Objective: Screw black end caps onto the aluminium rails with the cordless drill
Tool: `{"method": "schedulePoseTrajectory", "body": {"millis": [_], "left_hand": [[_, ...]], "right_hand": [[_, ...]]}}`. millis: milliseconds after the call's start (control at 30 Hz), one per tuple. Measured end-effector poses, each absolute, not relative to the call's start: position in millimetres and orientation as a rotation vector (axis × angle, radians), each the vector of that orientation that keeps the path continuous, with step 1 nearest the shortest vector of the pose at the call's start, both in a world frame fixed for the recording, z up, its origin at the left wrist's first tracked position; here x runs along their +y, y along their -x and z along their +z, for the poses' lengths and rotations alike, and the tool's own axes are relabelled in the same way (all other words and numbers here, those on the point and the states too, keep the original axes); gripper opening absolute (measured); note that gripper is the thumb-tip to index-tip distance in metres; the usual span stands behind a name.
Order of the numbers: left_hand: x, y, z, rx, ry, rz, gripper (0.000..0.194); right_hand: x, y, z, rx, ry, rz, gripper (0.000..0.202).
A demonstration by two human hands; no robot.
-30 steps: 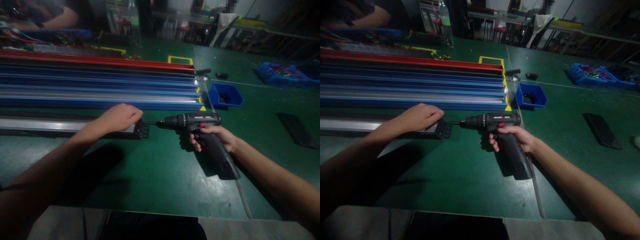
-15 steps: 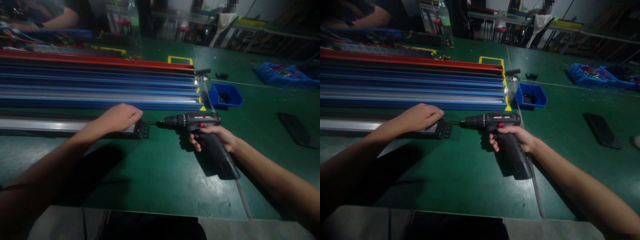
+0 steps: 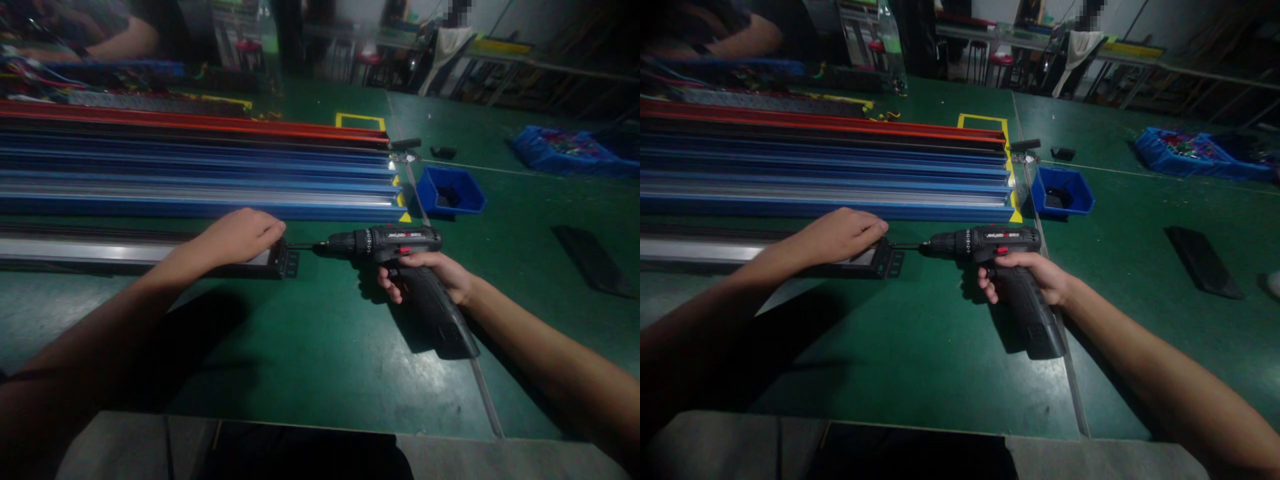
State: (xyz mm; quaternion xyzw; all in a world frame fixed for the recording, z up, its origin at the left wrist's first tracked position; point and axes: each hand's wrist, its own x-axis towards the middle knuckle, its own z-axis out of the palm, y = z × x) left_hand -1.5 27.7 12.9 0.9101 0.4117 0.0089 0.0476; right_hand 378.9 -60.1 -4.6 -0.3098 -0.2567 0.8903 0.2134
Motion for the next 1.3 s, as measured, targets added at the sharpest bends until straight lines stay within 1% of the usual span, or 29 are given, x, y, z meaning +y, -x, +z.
{"method": "schedulePoseTrajectory", "body": {"millis": [500, 767, 967, 1100, 1300], "left_hand": [[31.0, 3.8, 10.6, 1.243, -2.762, 0.025, 0.055], [29.9, 2.7, 11.1, 1.26, -2.757, 0.029, 0.055], [28.2, 1.4, 13.2, 1.247, -2.742, 0.061, 0.051], [27.9, 0.9, 13.8, 1.259, -2.728, 0.071, 0.049], [29.2, 2.3, 12.5, 1.251, -2.745, 0.029, 0.053]], "right_hand": [[-59.8, -379.3, -5.0, -0.719, 0.859, 2.464, 0.033], [-60.0, -378.6, -4.5, -0.721, 0.854, 2.466, 0.029], [-60.3, -377.8, -4.4, -0.716, 0.866, 2.46, 0.034], [-60.4, -378.2, -4.0, -0.697, 0.892, 2.457, 0.031], [-60.2, -379.0, -2.9, -0.709, 0.875, 2.469, 0.03]]}}
